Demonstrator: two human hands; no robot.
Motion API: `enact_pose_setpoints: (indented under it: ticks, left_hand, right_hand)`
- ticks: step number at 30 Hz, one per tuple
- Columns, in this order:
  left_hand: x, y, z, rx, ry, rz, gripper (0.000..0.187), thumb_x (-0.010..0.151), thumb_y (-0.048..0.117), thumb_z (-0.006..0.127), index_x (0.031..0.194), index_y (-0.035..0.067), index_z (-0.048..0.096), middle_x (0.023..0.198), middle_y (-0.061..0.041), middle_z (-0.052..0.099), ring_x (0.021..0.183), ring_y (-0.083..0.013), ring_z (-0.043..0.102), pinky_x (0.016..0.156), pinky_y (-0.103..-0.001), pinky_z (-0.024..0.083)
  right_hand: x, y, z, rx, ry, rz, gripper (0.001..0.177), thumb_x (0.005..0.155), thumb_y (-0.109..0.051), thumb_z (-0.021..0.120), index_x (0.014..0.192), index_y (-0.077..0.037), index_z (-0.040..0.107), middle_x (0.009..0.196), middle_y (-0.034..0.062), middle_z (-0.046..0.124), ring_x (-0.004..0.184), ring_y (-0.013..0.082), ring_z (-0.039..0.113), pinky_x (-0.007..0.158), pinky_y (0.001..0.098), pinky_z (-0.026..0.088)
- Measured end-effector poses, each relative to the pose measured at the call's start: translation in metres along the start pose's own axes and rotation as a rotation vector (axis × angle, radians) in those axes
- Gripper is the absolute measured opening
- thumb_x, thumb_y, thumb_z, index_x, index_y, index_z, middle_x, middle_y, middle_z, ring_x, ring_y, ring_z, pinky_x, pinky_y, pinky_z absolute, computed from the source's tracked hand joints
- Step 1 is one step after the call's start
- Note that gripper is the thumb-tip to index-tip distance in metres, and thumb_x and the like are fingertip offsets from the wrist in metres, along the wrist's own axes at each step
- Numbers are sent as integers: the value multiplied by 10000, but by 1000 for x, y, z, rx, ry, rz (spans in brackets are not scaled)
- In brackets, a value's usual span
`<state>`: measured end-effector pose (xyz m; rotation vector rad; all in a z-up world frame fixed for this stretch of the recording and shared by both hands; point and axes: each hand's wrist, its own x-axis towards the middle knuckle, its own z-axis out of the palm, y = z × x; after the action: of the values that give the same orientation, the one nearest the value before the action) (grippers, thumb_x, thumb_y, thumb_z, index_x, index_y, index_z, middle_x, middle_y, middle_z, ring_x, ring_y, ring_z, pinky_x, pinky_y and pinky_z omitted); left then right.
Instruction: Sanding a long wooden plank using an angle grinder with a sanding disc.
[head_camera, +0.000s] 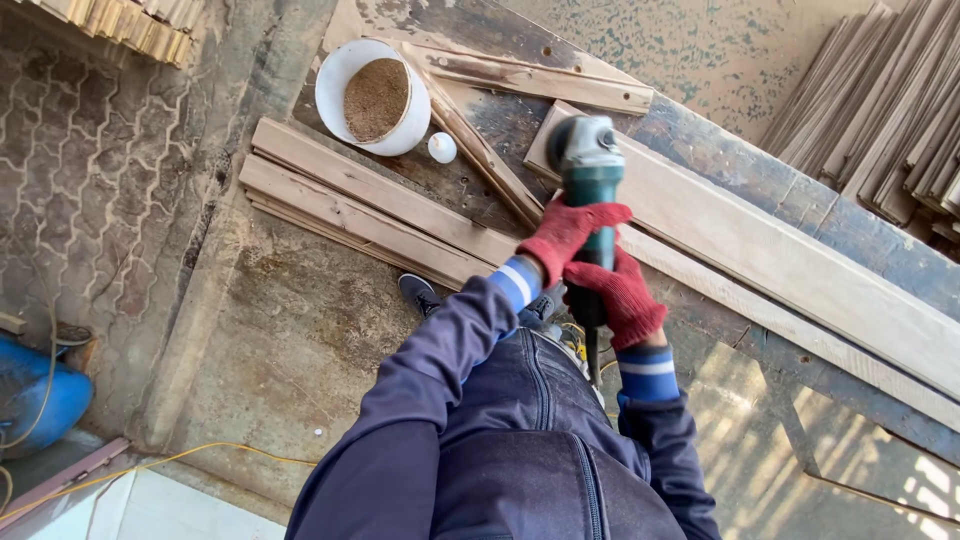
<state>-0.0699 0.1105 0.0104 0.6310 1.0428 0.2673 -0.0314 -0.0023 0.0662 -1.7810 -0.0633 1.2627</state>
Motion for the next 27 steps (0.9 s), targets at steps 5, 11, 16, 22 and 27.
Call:
enact_pose_setpoints:
  ticks: [5, 11, 16, 22, 27]
  left_hand:
    - [-39, 53, -7, 195, -333, -2, 309, 711, 207, 845, 915, 4, 730, 724, 25, 688, 804, 8, 717, 722, -63, 586]
    - [4, -46, 76, 69, -34, -89, 491, 529, 210, 991, 923, 54, 744, 690, -152, 715, 664, -262, 755, 642, -449, 657]
    - [-13, -106, 161, 455, -297, -219, 864, 474, 417, 954, 1228, 94, 680, 1145, -157, 733, 1152, -334, 683, 1084, -447, 507]
    - [-34, -135, 202, 484, -375, -277, 868, 450, 294, 923, 1251, 90, 660, 1174, -168, 722, 1190, -343, 668, 1083, -472, 510]
    - [-5, -120, 170, 401, -279, -229, 750, 453, 292, 963, 1137, 119, 706, 978, -135, 749, 995, -335, 730, 950, -459, 582]
  right_hand:
    - [8, -11, -2, 36, -90, 7, 509, 612, -169, 964, 988, 10, 672, 735, 245, 652, 604, 398, 726, 477, 504, 624]
    - [-21, 9, -73, 111, 99, 23, 498, 586, -139, 935, 984, 8, 673, 739, 207, 601, 610, 355, 688, 510, 505, 605]
    - [-59, 45, -137, 354, 367, 19, 359, 685, -113, 857, 934, -23, 615, 661, 151, 557, 511, 266, 632, 464, 413, 567]
    - [-74, 88, -178, 536, 404, -21, 278, 777, -91, 792, 968, -34, 598, 587, 149, 519, 410, 247, 561, 371, 413, 507]
    - [-61, 47, -135, 413, 372, -42, 317, 708, -91, 842, 951, -35, 646, 651, 133, 582, 512, 208, 610, 479, 390, 554]
